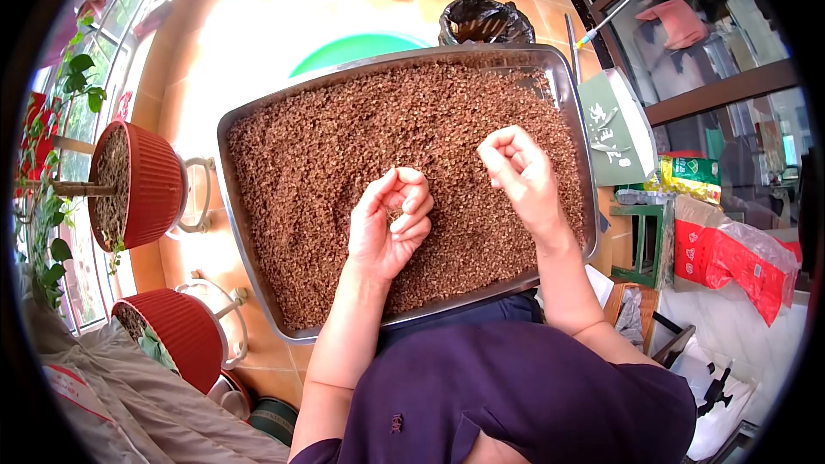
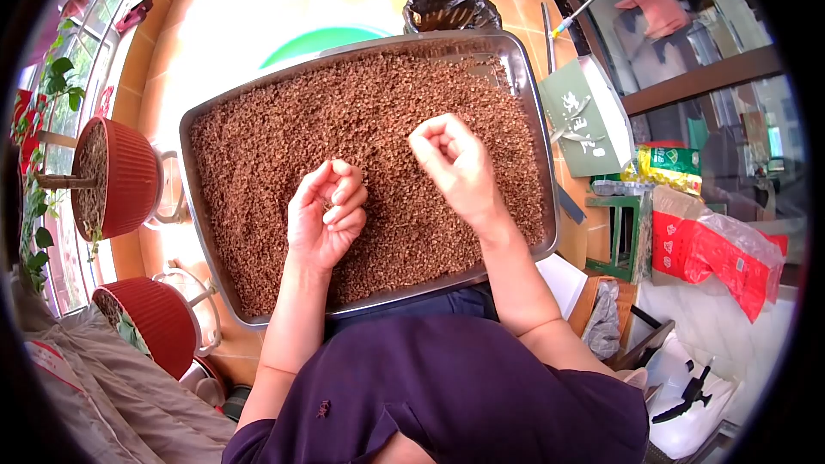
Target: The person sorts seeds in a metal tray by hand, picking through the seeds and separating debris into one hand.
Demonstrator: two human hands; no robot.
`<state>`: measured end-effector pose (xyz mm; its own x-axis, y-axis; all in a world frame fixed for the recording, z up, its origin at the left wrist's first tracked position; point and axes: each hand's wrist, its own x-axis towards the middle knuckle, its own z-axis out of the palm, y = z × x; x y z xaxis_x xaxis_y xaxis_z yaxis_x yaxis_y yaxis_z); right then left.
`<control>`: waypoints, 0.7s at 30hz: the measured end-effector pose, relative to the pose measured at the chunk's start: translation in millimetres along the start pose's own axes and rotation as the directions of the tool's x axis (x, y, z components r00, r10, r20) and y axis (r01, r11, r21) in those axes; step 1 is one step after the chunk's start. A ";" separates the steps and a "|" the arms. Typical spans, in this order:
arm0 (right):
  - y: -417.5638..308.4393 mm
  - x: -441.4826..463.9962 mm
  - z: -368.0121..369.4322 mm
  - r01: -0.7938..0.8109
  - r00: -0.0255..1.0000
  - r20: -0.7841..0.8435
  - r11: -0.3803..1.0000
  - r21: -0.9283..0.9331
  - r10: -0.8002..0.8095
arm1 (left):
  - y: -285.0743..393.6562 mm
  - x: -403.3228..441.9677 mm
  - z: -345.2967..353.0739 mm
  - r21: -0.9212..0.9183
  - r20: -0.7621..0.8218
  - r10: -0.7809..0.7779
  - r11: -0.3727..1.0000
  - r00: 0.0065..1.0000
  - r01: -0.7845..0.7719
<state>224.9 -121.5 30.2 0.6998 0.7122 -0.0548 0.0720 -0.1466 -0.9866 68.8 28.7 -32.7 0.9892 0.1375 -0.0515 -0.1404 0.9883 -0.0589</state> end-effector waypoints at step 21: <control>32.9 26.3 22.7 0.189 0.962 -0.029 0.741 -0.644 -0.271 | 9.6 -4.7 5.3 -0.025 0.023 0.106 0.994 0.994 -0.105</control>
<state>229.5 -92.0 -7.3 0.6748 0.7047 0.2191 0.6434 -0.4163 -0.6424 63.0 37.8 -27.7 0.9695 0.2427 -0.0344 -0.2447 0.9665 -0.0779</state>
